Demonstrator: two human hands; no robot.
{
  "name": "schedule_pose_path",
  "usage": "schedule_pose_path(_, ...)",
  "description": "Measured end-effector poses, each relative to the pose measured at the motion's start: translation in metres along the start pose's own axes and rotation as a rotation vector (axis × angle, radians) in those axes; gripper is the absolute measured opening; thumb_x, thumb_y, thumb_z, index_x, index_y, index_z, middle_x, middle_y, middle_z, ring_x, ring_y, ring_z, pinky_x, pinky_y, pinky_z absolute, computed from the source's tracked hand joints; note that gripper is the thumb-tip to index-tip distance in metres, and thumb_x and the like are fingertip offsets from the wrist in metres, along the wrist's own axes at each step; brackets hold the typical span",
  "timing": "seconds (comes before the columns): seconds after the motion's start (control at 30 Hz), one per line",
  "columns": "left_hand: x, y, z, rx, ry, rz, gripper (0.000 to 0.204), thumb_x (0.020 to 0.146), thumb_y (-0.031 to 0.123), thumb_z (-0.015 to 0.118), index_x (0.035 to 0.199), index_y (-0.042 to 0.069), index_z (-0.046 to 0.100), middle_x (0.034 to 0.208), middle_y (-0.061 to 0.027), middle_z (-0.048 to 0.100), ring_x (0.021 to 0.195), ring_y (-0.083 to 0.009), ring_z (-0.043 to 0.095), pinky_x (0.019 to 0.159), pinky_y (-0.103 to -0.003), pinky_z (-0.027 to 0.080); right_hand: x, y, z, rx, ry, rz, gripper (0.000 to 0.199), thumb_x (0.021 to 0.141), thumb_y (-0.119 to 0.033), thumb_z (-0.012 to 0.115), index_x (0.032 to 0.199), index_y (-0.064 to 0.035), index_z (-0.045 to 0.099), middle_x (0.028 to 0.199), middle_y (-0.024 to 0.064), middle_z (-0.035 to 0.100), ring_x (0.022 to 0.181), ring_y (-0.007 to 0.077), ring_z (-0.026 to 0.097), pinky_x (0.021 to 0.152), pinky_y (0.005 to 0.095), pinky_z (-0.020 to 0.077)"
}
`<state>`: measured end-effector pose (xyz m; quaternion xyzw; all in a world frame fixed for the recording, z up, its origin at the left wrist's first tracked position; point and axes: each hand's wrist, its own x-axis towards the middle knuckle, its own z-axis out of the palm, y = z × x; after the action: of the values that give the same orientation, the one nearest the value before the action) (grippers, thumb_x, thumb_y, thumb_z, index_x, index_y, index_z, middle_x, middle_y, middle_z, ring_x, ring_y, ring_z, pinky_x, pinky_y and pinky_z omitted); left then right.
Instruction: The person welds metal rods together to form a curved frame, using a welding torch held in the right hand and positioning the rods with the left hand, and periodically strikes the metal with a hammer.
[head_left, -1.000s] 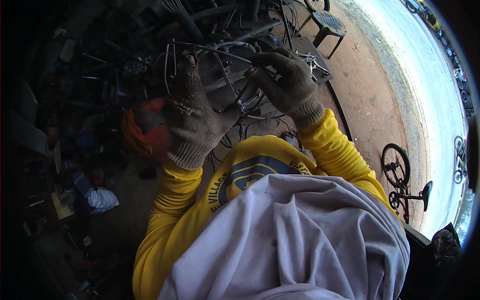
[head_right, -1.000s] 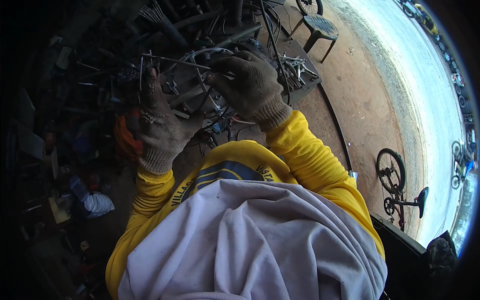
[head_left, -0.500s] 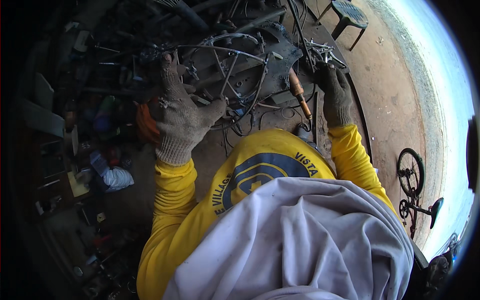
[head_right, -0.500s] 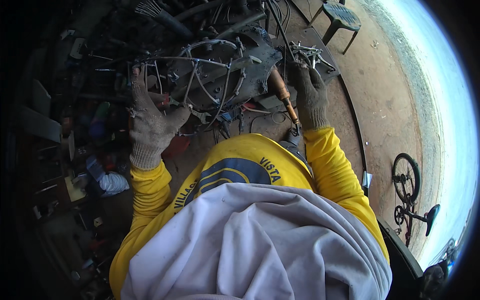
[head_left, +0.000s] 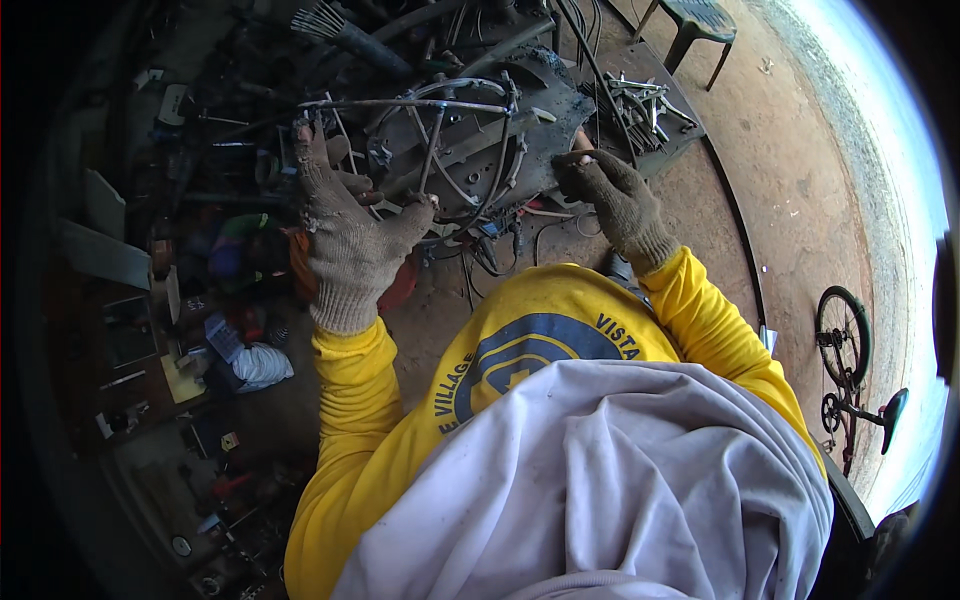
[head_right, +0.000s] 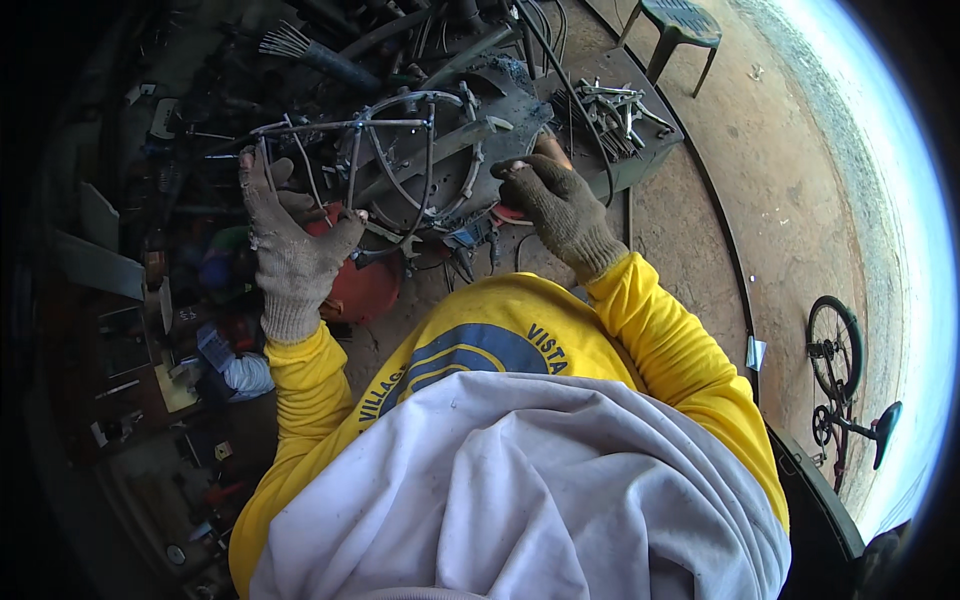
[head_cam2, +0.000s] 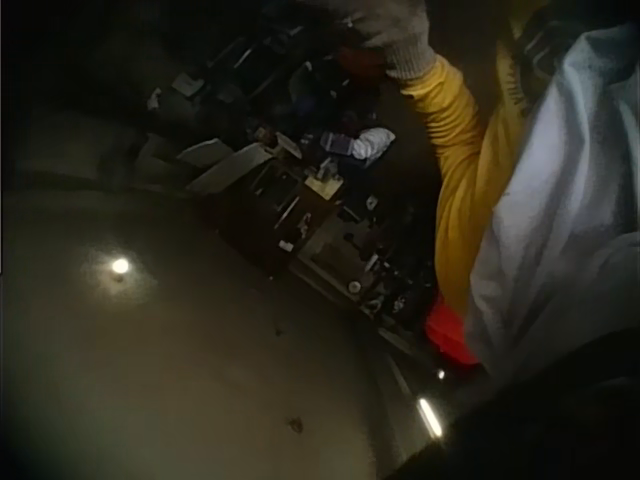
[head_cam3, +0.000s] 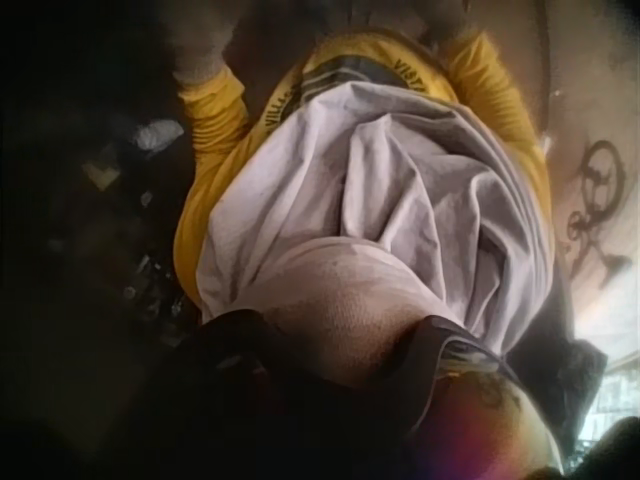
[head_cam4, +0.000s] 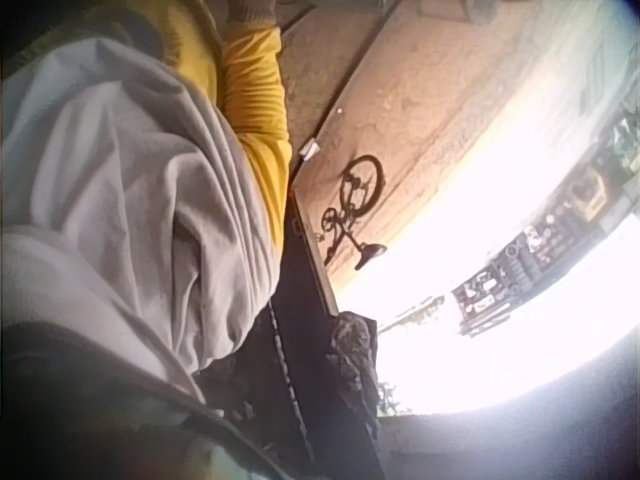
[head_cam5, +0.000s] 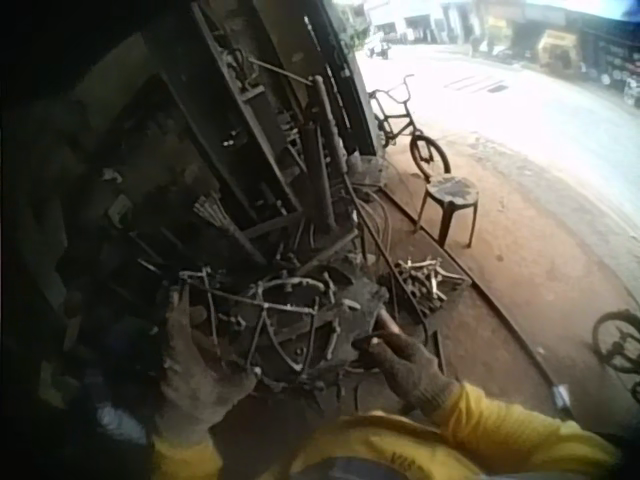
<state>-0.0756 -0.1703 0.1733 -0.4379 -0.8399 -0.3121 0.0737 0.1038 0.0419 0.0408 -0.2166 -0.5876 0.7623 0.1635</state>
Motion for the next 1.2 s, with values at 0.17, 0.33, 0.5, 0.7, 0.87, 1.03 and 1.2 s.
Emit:
schedule_pose_path(0.17,0.014,0.006,0.001,0.048,-0.027,-0.049,0.117,0.067,0.012,0.089,0.159,0.0,0.018,0.136,-0.0207,0.051,0.089,-0.0196,0.061,0.079,-0.033,0.057,0.007,0.013,-0.001,0.066,-0.02,0.016,0.039,0.107,-0.031,0.055,0.129,-0.0001,0.066,0.106,0.0073,0.071,0.095,0.0147,0.065,0.087,0.0287,0.0522)
schedule_pose_path(0.33,0.02,-0.024,0.013,0.133,0.032,0.062,0.114,0.068,0.023,0.089,0.156,-0.003,0.022,0.137,-0.023,0.052,0.09,-0.0262,0.062,0.082,-0.039,0.056,0.017,0.036,-0.017,0.1,0.091,0.06,0.036,0.107,-0.029,0.056,0.128,0.0,0.065,0.108,0.0065,0.07,0.094,0.0142,0.065,0.085,0.0283,0.0526)
schedule_pose_path(0.5,0.024,-0.043,0.032,0.163,0.158,0.172,0.117,0.066,0.023,0.089,0.157,-0.003,0.02,0.14,-0.0235,0.052,0.091,-0.0257,0.062,0.08,-0.035,0.057,0.069,0.024,-0.049,-0.005,0.281,-0.176,0.039,0.103,-0.035,0.06,0.121,-0.002,0.068,0.093,0.0064,0.068,0.081,0.0154,0.063,0.075,0.0285,0.0519)
schedule_pose_path(0.7,0.023,-0.068,0.041,0.248,0.215,0.218,0.116,0.064,0.026,0.089,0.156,0.0,0.024,0.144,-0.0252,0.049,0.111,-0.033,0.057,0.093,-0.042,0.052,0.189,-0.057,-0.065,-0.179,0.296,-0.243,0.061,0.096,-0.047,0.064,0.128,0.0048,0.063,0.117,0.0158,0.07,0.099,0.0218,0.068,0.087,0.0333,0.053)
schedule_pose_path(0.87,0.023,-0.076,0.062,0.204,0.197,0.23,0.118,0.062,0.024,0.091,0.157,0.002,0.024,0.139,-0.0216,0.052,0.102,-0.031,0.061,0.089,-0.042,0.053,0.301,-0.094,-0.092,-0.355,0.232,-0.282,0.08,0.089,-0.059,0.067,0.139,0.0025,0.055,0.13,0.0225,0.065,0.122,0.0331,0.061,0.104,0.0381,0.0453)
schedule_pose_path(1.03,0.022,-0.079,0.066,0.197,0.149,0.258,0.115,0.063,0.028,0.091,0.155,0.003,0.026,0.138,-0.0199,0.053,0.108,-0.0321,0.061,0.095,-0.043,0.051,0.369,-0.132,-0.091,-0.366,0.235,-0.331,0.088,0.082,-0.045,0.083,0.144,0.0059,0.046,0.123,0.0197,0.067,0.113,0.0267,0.067,0.093,0.0344,0.0531)
schedule_pose_path(1.2,0.009,-0.082,0.064,0.208,0.057,0.14,0.113,0.064,0.032,0.092,0.153,0.003,0.029,0.136,-0.0178,0.054,0.114,-0.0334,0.06,0.101,-0.044,0.048,0.391,-0.146,-0.061,-0.177,-0.023,-0.242,0.04,0.095,-0.039,0.073,0.119,-0.0094,0.066,0.09,-0.0001,0.067,0.082,0.0119,0.063,0.073,0.0278,0.0502)
